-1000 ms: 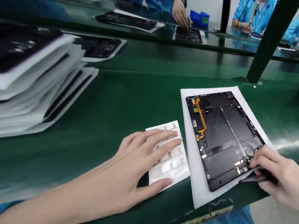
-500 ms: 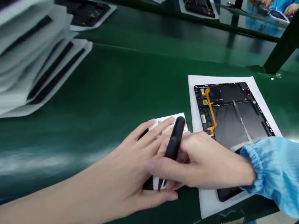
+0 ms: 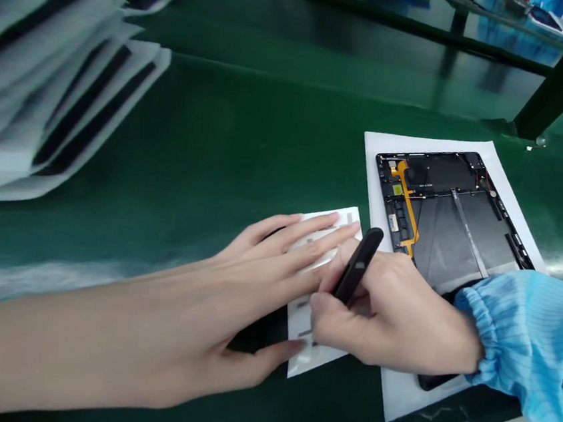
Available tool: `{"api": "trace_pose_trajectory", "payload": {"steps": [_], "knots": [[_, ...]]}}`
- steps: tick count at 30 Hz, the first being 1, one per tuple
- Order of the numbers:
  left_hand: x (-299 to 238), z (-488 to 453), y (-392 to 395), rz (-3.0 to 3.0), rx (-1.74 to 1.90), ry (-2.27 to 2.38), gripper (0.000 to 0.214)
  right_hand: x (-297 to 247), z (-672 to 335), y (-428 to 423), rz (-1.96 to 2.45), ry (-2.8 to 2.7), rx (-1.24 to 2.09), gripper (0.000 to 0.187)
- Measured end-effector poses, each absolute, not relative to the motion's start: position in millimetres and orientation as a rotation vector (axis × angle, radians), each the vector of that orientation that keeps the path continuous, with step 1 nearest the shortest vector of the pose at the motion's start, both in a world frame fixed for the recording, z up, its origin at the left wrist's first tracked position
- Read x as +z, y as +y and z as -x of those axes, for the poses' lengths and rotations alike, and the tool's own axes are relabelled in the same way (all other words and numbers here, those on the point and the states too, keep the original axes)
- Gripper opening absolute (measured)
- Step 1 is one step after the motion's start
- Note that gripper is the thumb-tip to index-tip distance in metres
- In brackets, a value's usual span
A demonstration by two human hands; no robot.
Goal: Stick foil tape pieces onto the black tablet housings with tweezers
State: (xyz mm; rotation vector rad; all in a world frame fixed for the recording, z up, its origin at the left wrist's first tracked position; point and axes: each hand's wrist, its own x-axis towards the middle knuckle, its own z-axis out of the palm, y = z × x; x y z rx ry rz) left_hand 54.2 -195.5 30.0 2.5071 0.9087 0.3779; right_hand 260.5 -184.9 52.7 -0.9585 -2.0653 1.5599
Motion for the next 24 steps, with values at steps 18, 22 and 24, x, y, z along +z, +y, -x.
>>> {"api": "trace_pose_trajectory", "payload": {"steps": [18,22,24], "knots": [[25.8,-59.7,-194.9,-2.553,0.364,0.899,0.045,49.2,-259.1,-179.6,0.791,-2.200,1.354,0.024],[22.0,-59.7,-194.6,-2.583,0.402,0.858,0.045,45.5,-256.7,-176.9,0.665,-2.247,1.283,0.025],[20.1,-58.0,-194.9,-2.627,0.403,0.841,0.051,46.5,-256.8,-177.5,0.647,-2.174,1.340,0.024]]}}
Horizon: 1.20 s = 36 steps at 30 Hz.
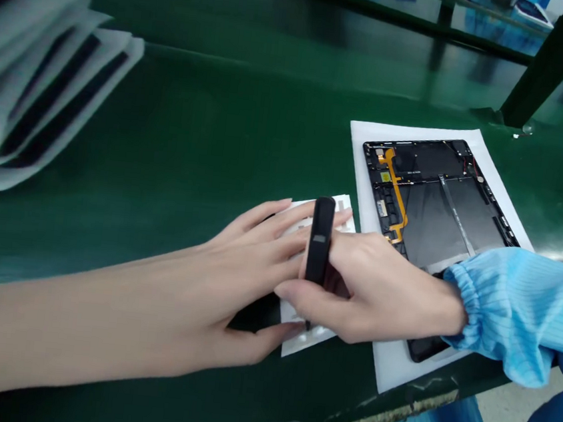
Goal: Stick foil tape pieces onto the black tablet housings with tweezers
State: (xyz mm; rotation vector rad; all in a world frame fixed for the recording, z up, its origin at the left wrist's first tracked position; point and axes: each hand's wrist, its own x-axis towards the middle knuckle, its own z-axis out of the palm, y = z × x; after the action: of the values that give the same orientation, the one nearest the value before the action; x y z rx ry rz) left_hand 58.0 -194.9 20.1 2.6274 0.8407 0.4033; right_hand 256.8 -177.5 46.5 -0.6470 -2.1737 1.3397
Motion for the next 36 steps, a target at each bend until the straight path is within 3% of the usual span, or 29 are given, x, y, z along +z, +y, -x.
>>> {"api": "trace_pose_trajectory", "payload": {"steps": [5,7,11,15,21,36], "knots": [[15.7,-48.1,-192.0,-2.770,0.294,0.910,0.069,69.8,-282.1,-189.2,0.770,-1.880,1.508,0.021],[14.8,-48.5,-189.7,-2.872,0.354,0.810,0.062,75.6,-301.7,-202.5,0.906,-1.833,1.329,0.022],[18.6,-72.4,-198.5,-2.889,0.693,0.601,0.028,56.1,-328.4,-243.8,1.157,-1.450,1.047,0.018],[22.2,-103.5,-216.6,-2.860,0.796,0.357,0.030,24.8,-320.1,-276.1,1.259,-1.079,0.861,0.012],[18.4,-106.9,-214.9,-2.930,0.773,0.318,0.035,17.5,-303.7,-280.6,1.352,-1.124,0.607,0.017],[13.7,-100.4,-215.5,-2.784,0.684,0.379,0.033,20.2,-293.6,-284.1,1.338,-1.125,0.675,0.022]]}}
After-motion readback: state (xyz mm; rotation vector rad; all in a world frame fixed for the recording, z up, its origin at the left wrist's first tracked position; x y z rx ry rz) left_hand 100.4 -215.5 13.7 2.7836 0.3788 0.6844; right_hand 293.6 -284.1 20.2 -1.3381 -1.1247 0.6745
